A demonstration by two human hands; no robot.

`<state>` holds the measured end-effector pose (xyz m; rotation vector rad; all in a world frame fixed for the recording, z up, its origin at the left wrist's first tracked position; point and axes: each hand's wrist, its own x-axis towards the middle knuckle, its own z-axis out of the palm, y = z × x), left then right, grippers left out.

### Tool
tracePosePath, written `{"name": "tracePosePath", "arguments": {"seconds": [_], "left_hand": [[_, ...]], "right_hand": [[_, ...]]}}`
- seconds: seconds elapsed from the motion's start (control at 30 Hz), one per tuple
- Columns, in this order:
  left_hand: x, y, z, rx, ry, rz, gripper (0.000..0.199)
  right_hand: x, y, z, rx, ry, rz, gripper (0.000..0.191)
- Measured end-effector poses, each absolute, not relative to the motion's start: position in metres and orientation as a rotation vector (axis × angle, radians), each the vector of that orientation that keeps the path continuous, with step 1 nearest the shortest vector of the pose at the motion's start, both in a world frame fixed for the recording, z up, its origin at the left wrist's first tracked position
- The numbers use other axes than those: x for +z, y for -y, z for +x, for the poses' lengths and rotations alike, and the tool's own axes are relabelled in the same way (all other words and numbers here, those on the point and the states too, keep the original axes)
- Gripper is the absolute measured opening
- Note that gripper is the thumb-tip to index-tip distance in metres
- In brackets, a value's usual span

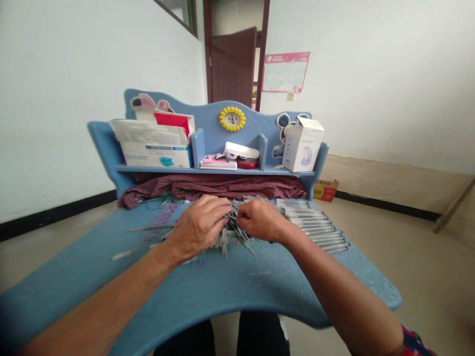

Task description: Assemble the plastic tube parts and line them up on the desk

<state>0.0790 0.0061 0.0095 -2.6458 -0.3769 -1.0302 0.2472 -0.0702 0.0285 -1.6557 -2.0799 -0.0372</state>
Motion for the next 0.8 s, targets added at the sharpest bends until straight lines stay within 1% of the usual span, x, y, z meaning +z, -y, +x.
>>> {"name": "tracePosePath", "arguments": {"seconds": [0.07,0.13,0.27,0.37,0.5,0.7,0.8], "left_hand": [[0.007,-0.009,0.079,-0.885,0.402,-2.673,0.012],[0.003,-0.014,0.079,-0.824,0.396,-2.727,0.015],[-0.003,-0.020,0.080,-0.861,0.298,-2.846,0.019],[-0.004,-0.019,0.080,-0.882,0.327,-2.901,0.019],[-0.004,-0.020,0.081,-0.965,0.457,-2.947,0.018],[-0.005,-0.026,0.079,-1.066,0.643,-3.056,0.015],[-0.006,-0.027,0.079,-1.089,0.676,-3.112,0.014]], "right_hand": [[0.030,0.072,0.248,0.019,2.078,-1.632,0.016],[0.030,0.073,0.249,0.084,2.063,-1.622,0.015],[0.027,0.074,0.252,0.201,2.000,-1.618,0.017],[0.023,0.077,0.257,0.252,1.940,-1.667,0.018],[0.016,0.081,0.269,0.209,1.932,-1.830,0.018],[-0.001,0.083,0.288,0.066,2.011,-2.193,0.015],[-0.009,0.082,0.287,0.006,2.011,-2.271,0.018]]}}
